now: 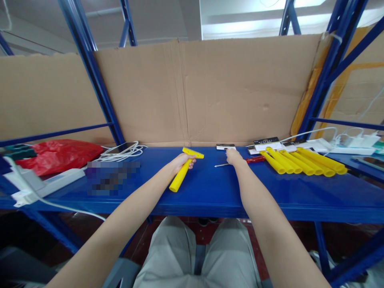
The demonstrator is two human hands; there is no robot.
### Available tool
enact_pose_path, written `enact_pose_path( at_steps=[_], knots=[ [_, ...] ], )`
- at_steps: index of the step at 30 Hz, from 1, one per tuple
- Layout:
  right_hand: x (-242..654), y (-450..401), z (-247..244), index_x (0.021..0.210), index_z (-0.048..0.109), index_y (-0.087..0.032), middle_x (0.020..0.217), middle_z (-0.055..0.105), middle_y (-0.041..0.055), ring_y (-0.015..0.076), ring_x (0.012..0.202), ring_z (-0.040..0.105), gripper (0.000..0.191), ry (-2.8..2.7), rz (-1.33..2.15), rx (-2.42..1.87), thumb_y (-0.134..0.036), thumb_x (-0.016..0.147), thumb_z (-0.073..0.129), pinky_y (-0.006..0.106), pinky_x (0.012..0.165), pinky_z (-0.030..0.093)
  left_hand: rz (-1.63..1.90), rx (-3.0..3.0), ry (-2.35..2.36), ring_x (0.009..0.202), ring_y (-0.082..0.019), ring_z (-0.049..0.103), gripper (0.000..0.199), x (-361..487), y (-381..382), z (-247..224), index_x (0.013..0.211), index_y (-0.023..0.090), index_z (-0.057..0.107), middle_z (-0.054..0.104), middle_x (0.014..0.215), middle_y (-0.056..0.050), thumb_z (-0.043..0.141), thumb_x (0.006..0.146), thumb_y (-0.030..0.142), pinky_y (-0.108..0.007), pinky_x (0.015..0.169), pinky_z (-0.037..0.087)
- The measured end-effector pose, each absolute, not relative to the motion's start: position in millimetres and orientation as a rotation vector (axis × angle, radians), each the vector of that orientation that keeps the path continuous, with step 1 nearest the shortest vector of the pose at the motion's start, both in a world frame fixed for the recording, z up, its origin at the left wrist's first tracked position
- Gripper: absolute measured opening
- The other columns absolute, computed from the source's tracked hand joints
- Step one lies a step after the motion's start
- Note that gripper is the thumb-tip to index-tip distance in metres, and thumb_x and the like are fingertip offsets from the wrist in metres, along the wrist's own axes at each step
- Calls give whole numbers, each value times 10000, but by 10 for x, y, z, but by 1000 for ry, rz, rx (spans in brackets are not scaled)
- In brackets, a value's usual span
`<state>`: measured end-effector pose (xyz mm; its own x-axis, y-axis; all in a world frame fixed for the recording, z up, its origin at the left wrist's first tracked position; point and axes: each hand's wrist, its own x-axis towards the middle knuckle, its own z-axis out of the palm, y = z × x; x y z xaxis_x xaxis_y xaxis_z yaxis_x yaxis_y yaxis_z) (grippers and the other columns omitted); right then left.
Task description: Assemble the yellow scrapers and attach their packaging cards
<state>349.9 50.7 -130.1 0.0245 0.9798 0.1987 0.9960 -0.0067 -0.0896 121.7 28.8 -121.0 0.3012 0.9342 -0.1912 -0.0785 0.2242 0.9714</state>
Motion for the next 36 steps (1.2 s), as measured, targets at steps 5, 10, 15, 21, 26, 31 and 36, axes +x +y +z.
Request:
enact_pose_path(
  at_steps=[5,10,15,21,26,31,36],
  knots=[
    [3479,600,-1353,897,600,-149,918,671,98,166,853,619,275,-1971,-15,-1871,16,712,480,237,756,452,919,1077,960,345,-45,376,74,1217,302,-1213,909,103,578,460,503,48,540,847,90,-161,352,298],
    [3285,639,-1346,775,514,-187,783,620,31,135,729,584,150,-1788,407,-1357,-52,710,496,277,731,474,917,1046,920,332,-43,361,119,1225,285,-1194,825,112,543,440,476,49,453,883,61,-152,338,264],
    [3014,507,-1290,751,491,-205,709,570,-13,127,683,549,112,-1719,692,-988,-156,688,570,310,721,470,844,1035,855,329,-34,338,149,1206,295,-1178,771,119,515,435,489,45,442,896,83,-149,337,245],
    [2836,342,-1228,734,546,-193,739,544,-22,121,713,491,123,-1748,680,-875,-226,645,625,318,779,414,827,1072,799,325,-38,324,187,1214,244,-1161,773,134,490,409,483,56,368,902,75,-145,327,254],
    [2810,304,-1218,721,559,-192,746,551,-20,129,730,476,106,-1724,671,-903,-234,642,617,313,770,392,830,1097,788,324,-38,328,195,1216,227,-1172,758,140,470,405,481,56,359,890,49,-136,322,244],
    [2814,280,-1206,713,566,-195,743,563,-20,129,710,469,92,-1731,660,-920,-217,634,608,302,747,387,849,1093,785,327,-31,333,167,1214,237,-1185,749,141,469,409,494,58,415,887,64,-135,334,242],
    [2803,283,-1207,710,574,-195,743,575,-18,128,705,474,92,-1739,652,-921,-219,628,609,303,748,388,855,1115,784,328,-32,335,175,1212,243,-1193,739,142,471,405,481,58,413,880,57,-133,337,242]
  ],
)
